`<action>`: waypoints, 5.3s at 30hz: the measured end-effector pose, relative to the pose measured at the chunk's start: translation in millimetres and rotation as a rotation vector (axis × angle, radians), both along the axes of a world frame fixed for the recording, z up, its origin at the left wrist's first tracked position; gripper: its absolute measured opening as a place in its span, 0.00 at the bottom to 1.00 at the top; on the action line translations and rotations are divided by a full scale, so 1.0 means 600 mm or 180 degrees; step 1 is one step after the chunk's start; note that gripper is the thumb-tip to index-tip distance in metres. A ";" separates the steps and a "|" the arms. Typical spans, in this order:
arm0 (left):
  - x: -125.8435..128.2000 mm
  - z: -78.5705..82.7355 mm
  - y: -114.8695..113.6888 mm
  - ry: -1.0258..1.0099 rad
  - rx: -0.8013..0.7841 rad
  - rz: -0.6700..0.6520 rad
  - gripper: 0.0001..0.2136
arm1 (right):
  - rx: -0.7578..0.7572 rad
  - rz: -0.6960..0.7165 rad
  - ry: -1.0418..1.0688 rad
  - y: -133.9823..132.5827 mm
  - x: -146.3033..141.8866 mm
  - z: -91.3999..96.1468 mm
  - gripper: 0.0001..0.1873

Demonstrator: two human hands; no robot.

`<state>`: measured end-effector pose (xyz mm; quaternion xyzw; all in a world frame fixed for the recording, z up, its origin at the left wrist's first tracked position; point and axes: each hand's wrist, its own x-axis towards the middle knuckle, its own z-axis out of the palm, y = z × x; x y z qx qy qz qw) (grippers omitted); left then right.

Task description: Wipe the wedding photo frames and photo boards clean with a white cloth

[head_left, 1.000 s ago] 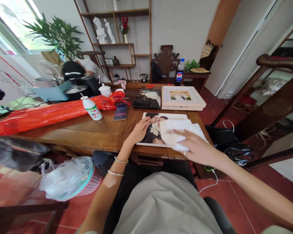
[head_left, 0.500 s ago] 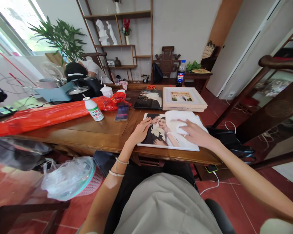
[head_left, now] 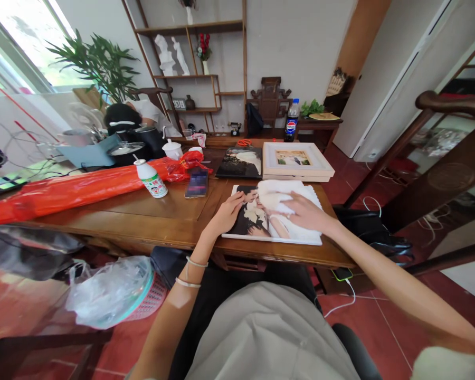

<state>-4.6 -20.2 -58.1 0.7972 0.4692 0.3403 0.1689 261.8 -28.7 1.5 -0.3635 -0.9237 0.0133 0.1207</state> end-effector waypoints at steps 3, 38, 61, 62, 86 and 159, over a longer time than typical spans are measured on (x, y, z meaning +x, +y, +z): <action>0.001 0.002 -0.002 0.0014 -0.0005 0.0004 0.19 | 0.0046 -0.0187 0.0035 0.054 -0.005 -0.001 0.16; -0.005 -0.005 0.010 -0.0046 0.0145 -0.0219 0.18 | 0.0011 0.0052 -0.0812 -0.169 -0.149 -0.006 0.17; -0.005 -0.010 0.010 -0.0142 0.0161 -0.0197 0.19 | 0.0269 -0.0059 -0.0397 -0.128 -0.141 0.003 0.16; -0.004 -0.010 0.010 -0.0132 0.0164 -0.0166 0.19 | 0.0269 -0.0124 -0.0381 -0.104 -0.132 0.007 0.16; 0.002 -0.006 0.003 -0.0140 0.0026 0.0007 0.19 | -0.0271 -0.0370 0.0069 0.094 -0.029 0.024 0.23; 0.002 -0.004 0.001 -0.0060 0.0015 0.0036 0.20 | 0.0341 -0.0032 -0.0404 0.063 -0.022 0.007 0.16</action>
